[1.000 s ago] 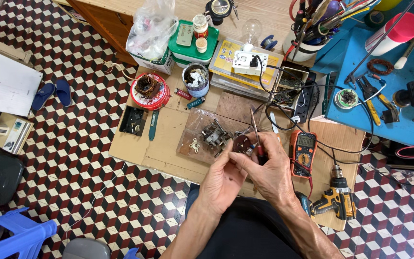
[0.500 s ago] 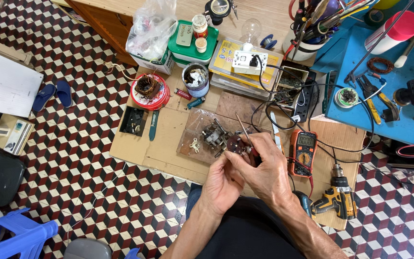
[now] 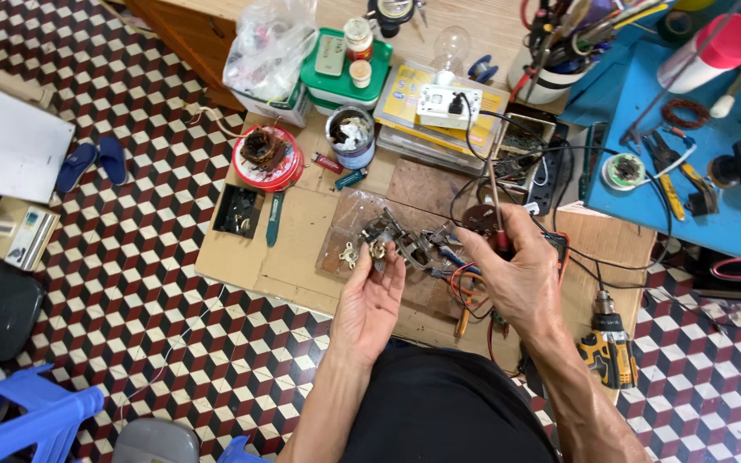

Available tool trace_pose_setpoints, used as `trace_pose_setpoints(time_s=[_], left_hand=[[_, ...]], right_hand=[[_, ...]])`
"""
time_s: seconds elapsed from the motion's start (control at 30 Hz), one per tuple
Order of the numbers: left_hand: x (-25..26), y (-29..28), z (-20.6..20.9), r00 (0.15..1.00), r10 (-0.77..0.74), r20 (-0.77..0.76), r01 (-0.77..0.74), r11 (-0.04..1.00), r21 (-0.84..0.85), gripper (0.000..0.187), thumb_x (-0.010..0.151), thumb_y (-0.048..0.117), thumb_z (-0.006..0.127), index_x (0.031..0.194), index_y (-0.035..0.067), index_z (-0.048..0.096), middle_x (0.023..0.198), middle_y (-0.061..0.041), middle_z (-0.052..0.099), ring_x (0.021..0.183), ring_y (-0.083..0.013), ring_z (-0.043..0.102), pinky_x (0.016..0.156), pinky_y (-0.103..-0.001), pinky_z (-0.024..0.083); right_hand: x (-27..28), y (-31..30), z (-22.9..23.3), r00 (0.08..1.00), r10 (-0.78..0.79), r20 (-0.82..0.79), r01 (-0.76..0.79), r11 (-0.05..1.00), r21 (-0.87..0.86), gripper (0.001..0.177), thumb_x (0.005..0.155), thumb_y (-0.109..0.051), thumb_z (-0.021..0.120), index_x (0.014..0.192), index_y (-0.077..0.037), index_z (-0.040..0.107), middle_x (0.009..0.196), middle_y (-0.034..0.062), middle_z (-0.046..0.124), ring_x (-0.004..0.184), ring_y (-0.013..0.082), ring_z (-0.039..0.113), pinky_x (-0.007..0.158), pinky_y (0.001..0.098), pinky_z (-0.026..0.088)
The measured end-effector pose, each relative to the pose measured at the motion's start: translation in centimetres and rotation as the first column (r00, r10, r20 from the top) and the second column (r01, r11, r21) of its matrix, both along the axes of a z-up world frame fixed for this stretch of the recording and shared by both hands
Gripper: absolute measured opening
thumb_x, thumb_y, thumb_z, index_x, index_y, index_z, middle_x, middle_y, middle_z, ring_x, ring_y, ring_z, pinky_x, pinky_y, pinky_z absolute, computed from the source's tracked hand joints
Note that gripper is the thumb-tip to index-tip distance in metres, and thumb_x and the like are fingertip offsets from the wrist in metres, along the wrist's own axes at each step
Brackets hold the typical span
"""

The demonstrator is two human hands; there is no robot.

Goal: The person disassembles a small electric motor, cleans internal components with a cloth, and reassembles the unit. They use a cordless drill to tighten a screw on the motor housing and test the assembly by rotating the shaft.

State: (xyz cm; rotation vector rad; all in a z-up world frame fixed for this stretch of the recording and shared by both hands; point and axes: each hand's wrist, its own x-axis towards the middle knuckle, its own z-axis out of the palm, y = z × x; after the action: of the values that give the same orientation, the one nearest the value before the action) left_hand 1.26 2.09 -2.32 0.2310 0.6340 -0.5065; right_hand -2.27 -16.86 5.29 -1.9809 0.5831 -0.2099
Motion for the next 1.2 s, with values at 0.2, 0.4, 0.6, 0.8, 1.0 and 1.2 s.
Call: trace_pose_setpoints(time_s=[0.2, 0.4, 0.6, 0.8, 1.0, 1.2], left_hand=[[0.6, 0.7, -0.1, 0.997, -0.057, 0.060, 0.062, 0.995, -0.080, 0.022, 0.099, 0.017, 0.067, 0.113, 0.001, 0.070, 0.105, -0.011, 0.074, 0.098, -0.0186, 0.072, 0.093, -0.033, 0.060], [0.5, 0.1, -0.2, 0.998, -0.059, 0.021, 0.060, 0.997, -0.049, 0.017, 0.099, 0.016, 0.065, 0.112, 0.004, 0.070, 0.110, -0.014, 0.075, 0.101, -0.0207, 0.072, 0.096, -0.035, 0.060], [0.8, -0.5, -0.7, 0.998, -0.056, -0.033, 0.053, 0.997, -0.064, 0.017, 0.098, 0.016, 0.067, 0.111, 0.006, 0.070, 0.113, -0.015, 0.075, 0.103, -0.0221, 0.072, 0.097, -0.036, 0.060], [0.7, -0.5, -0.5, 0.995, -0.093, -0.040, 0.092, 0.995, -0.031, 0.018, 0.095, 0.019, 0.071, 0.109, 0.007, 0.070, 0.112, -0.013, 0.074, 0.101, -0.0197, 0.073, 0.095, -0.034, 0.061], [0.6, -1.2, 0.2, 0.970, -0.239, -0.048, 0.242, 0.967, 0.081, 0.021, 0.093, 0.026, 0.076, 0.102, 0.008, 0.069, 0.103, -0.012, 0.076, 0.087, -0.0169, 0.074, 0.083, -0.031, 0.064], [0.2, -2.0, 0.8, 0.916, -0.400, 0.014, 0.389, 0.898, 0.207, 0.023, 0.092, 0.029, 0.076, 0.101, 0.009, 0.069, 0.092, -0.010, 0.076, 0.077, -0.0156, 0.074, 0.073, -0.030, 0.064]], right_hand=[[0.1, -0.3, -5.9, 0.984, 0.103, -0.146, -0.007, 0.839, 0.544, 0.029, 0.088, -0.024, 0.079, 0.104, -0.002, 0.073, 0.068, -0.0035, 0.055, 0.051, 0.0062, 0.041, 0.043, 0.0246, 0.029], [-0.9, -1.5, -15.4, 0.868, 0.226, -0.443, 0.009, 0.884, 0.468, 0.058, 0.100, -0.051, 0.063, 0.095, 0.006, 0.071, 0.061, 0.0062, 0.048, 0.047, 0.0135, 0.038, 0.042, 0.0302, 0.029], [-2.1, -1.1, -22.7, 0.745, 0.207, -0.634, -0.055, 0.966, 0.251, 0.060, 0.085, -0.055, 0.068, 0.108, 0.000, 0.074, 0.078, 0.0119, 0.075, 0.068, 0.0203, 0.073, 0.061, 0.0371, 0.056], [-1.2, -1.2, -21.3, 0.809, 0.181, -0.560, -0.206, 0.978, 0.018, 0.069, 0.081, -0.052, 0.078, 0.125, -0.001, 0.061, 0.082, 0.0135, 0.073, 0.070, 0.0241, 0.070, 0.065, 0.0373, 0.055], [-0.6, -1.2, -12.1, 0.983, 0.008, -0.186, 0.113, 0.769, 0.629, 0.033, 0.099, -0.027, 0.072, 0.110, 0.004, 0.070, 0.067, 0.0021, 0.053, 0.048, 0.0077, 0.039, 0.042, 0.0254, 0.027], [1.0, -0.7, -4.3, 0.985, 0.169, -0.045, -0.057, 0.554, 0.831, 0.023, 0.094, -0.022, 0.071, 0.105, -0.002, 0.072, 0.058, -0.0039, 0.047, 0.046, 0.0045, 0.039, 0.041, 0.0221, 0.029]])
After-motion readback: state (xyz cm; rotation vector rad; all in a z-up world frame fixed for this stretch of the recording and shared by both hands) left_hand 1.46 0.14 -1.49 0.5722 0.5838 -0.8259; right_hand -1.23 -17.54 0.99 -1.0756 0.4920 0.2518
